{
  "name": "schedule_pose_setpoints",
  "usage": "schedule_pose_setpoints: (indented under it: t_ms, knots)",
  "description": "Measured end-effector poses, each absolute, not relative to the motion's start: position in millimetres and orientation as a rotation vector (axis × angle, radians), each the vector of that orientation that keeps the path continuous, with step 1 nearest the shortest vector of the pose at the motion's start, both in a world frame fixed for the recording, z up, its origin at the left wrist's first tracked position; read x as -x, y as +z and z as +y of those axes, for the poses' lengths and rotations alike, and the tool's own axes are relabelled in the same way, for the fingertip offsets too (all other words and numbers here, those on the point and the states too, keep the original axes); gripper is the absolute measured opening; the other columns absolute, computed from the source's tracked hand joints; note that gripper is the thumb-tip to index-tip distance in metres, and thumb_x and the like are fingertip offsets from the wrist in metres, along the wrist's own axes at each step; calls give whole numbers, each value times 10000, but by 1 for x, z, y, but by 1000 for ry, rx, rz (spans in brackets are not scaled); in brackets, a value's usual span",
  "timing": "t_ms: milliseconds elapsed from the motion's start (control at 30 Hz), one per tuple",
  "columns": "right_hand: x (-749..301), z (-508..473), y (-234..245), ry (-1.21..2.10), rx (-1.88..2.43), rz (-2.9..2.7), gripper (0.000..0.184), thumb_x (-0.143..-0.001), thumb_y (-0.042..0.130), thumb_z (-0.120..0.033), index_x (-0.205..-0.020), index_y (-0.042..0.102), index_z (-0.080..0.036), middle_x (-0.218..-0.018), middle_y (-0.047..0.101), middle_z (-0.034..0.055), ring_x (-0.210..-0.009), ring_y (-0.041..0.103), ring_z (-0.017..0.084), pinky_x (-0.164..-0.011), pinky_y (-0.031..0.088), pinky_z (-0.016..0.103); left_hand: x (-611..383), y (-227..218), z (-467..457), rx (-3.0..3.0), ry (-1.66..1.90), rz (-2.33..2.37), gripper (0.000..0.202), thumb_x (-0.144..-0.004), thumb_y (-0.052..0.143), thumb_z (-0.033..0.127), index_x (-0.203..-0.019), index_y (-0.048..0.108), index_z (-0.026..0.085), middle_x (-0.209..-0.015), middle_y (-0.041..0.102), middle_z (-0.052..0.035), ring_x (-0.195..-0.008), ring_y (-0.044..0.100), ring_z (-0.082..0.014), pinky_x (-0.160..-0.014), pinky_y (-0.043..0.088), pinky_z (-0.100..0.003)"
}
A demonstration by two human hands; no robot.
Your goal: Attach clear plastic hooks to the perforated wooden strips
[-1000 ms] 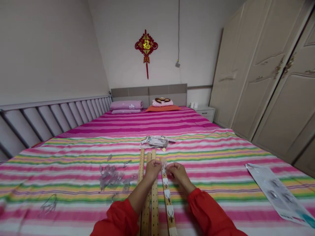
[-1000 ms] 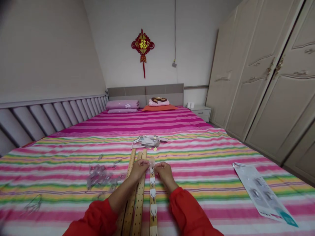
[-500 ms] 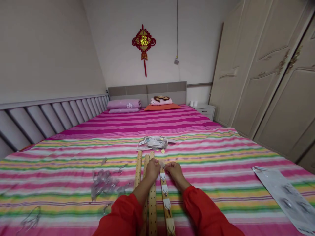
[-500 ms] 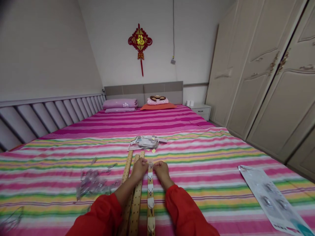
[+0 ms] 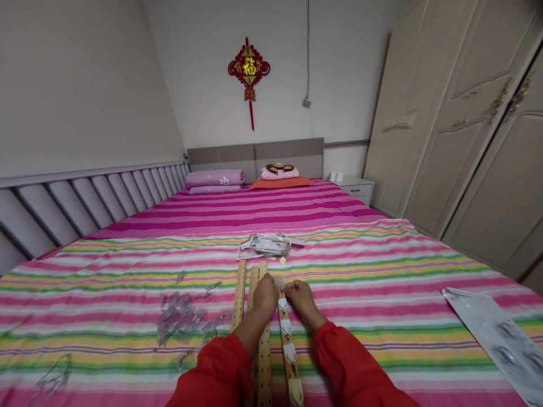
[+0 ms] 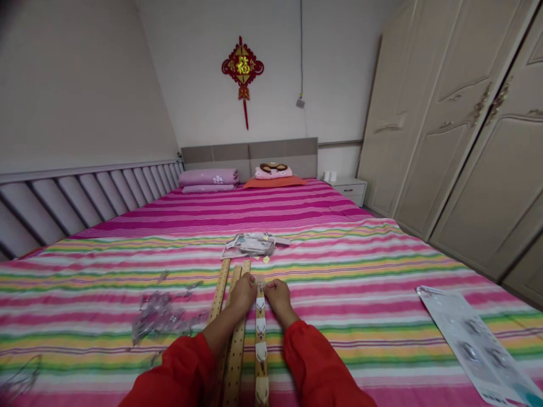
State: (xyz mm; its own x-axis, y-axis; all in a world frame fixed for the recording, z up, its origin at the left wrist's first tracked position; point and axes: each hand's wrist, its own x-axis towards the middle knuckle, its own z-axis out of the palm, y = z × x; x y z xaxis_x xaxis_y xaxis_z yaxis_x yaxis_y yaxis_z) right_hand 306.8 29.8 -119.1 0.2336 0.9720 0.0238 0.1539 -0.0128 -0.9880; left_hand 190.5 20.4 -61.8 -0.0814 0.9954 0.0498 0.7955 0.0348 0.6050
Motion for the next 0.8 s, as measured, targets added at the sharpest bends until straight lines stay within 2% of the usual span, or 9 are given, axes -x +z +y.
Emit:
schedule_pose_setpoints:
  t_ms: [133, 300, 433, 633, 800]
  knots:
    - [-306, 30, -121, 919, 1434, -1118, 73, -541, 593, -224, -505, 533, -202, -448, 559, -36, -487, 538, 138, -465, 379, 226, -192, -63, 19, -1834, 684, 1946, 191, -782, 515, 124, -953, 594, 156, -919, 682, -124, -858, 630, -225, -687, 395, -281]
    - [-304, 31, -122, 900, 1455, -1111, 114, -534, 611, -233, -488, 510, -210, -452, 539, -44, -478, 513, 131, -468, 373, 229, -193, -66, 17, -1893, 692, 1910, 167, -796, 512, 123, -939, 595, 148, -871, 672, -103, -800, 618, -200, -693, 401, -277]
    - [-304, 32, -122, 891, 1467, -1106, 121, -529, 614, -218, -488, 500, -213, -452, 539, -44, -481, 513, 132, -474, 376, 231, -190, -65, 15, -2023, 720, 1836, 172, -790, 530, 113, -927, 626, 152, -1025, 649, -114, -982, 574, -209, -837, 390, -286]
    - [-305, 31, -125, 898, 1463, -1136, 85, -549, 594, -190, -506, 521, -199, -471, 568, -33, -472, 521, 125, -467, 385, 223, -183, -64, 13, -2300, 589, 1699, 222, -832, 507, 174, -948, 688, 231, -1109, 679, -43, -1129, 497, -254, -958, 330, -371]
    - [-304, 32, -131, 883, 1480, -1189, 68, -592, 603, -221, -629, 620, -167, -508, 603, -21, -481, 538, 137, -468, 402, 229, -178, -71, 13, -2307, 472, 1710, 314, -882, 448, 236, -1111, 655, 295, -1281, 606, 6, -1313, 349, -280, -1052, 260, -461]
